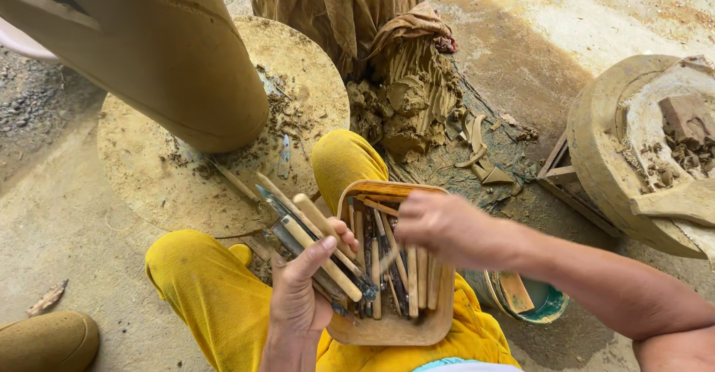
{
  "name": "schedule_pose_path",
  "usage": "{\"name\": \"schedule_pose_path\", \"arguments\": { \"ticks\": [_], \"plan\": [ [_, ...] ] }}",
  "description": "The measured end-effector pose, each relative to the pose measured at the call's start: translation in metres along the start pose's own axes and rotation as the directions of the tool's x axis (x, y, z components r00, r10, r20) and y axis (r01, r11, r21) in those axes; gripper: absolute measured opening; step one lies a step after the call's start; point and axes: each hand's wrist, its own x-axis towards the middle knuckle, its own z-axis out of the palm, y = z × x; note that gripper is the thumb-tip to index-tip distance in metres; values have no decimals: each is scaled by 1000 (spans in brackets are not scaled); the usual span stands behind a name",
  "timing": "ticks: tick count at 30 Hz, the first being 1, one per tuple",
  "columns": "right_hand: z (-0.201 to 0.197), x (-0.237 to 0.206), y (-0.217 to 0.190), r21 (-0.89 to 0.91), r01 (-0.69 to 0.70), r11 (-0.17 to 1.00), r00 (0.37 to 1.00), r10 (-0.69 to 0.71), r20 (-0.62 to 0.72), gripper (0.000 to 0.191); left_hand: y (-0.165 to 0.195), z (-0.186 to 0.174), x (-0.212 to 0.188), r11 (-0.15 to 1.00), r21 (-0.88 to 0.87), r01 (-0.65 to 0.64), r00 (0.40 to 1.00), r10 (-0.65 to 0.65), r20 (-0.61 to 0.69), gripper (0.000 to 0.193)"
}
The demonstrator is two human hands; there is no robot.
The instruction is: The person sits on a low stool and uses a small metal tool to scrape and smooth the exterior surface of a tall clay pot on a rotating wheel. They rotate the wheel with their left hand while shaping the pot with their right hand. Later, they pick up a container of tools and select a different tool.
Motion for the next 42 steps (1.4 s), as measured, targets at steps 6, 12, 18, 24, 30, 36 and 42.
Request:
{"name": "schedule_pose_path", "arguments": {
  "ticks": [6,12,18,24,30,36,42],
  "plan": [
    [-55,15,-20,785,-119,608,828,497,-260,17,-11,12,2,991,-131,-11,1000,14,21,30],
    [-62,41,-52,407,37,913,938,110,-330,26,-20,22,7,996,19,-85,985,81,150,25],
    [-65,23,-22,-93,-222,971,900,240,362,13,-4,6,2,996,-88,-33,998,38,58,21],
    [1,-7,-62,-400,125,908,727,190,660,37,-5,1,4,998,-69,6,1000,-8,-26,23],
    [38,-25,-80,146,237,961,972,-233,-44,29,-10,-5,1,998,48,-48,997,50,-56,24],
    [48,-38,-76,36,93,995,993,-96,74,27,-10,-10,3,997,40,-68,995,71,-75,24],
    [49,-41,-70,-5,-80,997,937,77,342,30,-12,-9,4,998,21,-52,992,54,-110,27]
  ]
}}
